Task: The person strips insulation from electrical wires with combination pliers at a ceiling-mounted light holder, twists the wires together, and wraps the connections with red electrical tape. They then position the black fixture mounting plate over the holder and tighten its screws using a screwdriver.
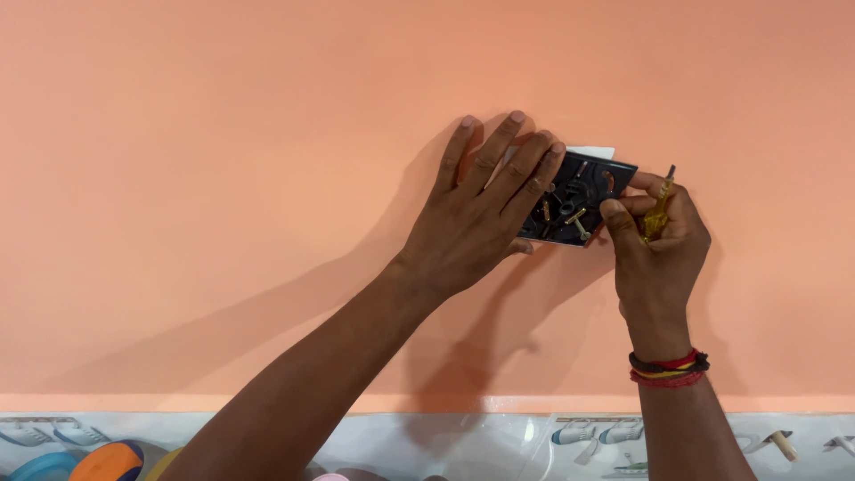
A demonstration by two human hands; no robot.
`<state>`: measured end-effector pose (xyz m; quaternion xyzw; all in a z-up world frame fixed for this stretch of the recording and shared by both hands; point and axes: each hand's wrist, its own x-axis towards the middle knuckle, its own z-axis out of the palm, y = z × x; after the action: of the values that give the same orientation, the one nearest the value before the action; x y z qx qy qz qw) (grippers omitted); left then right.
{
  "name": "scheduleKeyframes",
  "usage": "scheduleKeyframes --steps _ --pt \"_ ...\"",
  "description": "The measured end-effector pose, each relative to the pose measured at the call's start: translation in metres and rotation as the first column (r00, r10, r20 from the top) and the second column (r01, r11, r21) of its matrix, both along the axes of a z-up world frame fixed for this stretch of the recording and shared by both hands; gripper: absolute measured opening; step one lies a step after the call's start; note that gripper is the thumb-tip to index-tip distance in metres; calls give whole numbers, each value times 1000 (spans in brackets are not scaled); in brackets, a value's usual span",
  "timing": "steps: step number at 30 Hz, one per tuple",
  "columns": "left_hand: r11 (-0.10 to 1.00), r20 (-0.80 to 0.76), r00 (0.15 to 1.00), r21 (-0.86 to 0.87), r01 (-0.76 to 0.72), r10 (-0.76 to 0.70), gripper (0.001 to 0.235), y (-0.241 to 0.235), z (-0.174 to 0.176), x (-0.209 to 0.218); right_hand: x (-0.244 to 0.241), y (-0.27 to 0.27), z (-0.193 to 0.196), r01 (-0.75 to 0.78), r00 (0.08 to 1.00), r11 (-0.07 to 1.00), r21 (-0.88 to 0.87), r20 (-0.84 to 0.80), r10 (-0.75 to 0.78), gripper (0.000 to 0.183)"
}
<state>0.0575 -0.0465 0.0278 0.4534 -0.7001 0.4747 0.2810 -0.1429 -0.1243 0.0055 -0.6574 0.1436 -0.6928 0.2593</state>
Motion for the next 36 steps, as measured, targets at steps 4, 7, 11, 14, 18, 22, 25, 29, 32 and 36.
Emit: scheduleKeyframes --steps 4,7,11,14,18,22,25,29,32,36 --pt "1000 -10 1000 8 -1 2 124 -2 0 0 1 1 0 0 1000 1000 -27 -7 0 26" --pt "999 -27 999 1 35 -35 124 -6 -1 3 4 2 0 87 994 995 -47 -61 -90 25" --pt "1000 -19 1000 -22 23 -23 121 -2 2 5 9 14 -7 235 971 966 -107 -8 -237 25" --pt "999 -18 999 -35 26 -27 117 1 2 13 17 24 -22 398 913 911 -113 -49 -405 17" --pt "998 -13 999 -38 42 -42 108 -6 2 11 22 25 -26 441 880 894 -79 -159 -448 19" --pt "996 11 999 -73 47 -46 95 -6 0 14 24 24 -30 450 876 889 -82 -153 -457 18" --pt "995 16 1000 -97 24 -22 87 -10 -2 17 25 28 -26 487 851 870 -79 -180 -493 17" --pt "992 -2 998 -110 56 -56 82 -12 -3 17 24 37 -16 396 906 914 86 -201 -373 16" --pt "992 -8 998 -110 57 -59 81 -14 -3 16 24 39 -12 390 909 909 148 -220 -354 14" --pt "991 -4 999 -121 51 -52 78 -12 -2 15 18 37 -8 349 919 928 130 -241 -312 12"
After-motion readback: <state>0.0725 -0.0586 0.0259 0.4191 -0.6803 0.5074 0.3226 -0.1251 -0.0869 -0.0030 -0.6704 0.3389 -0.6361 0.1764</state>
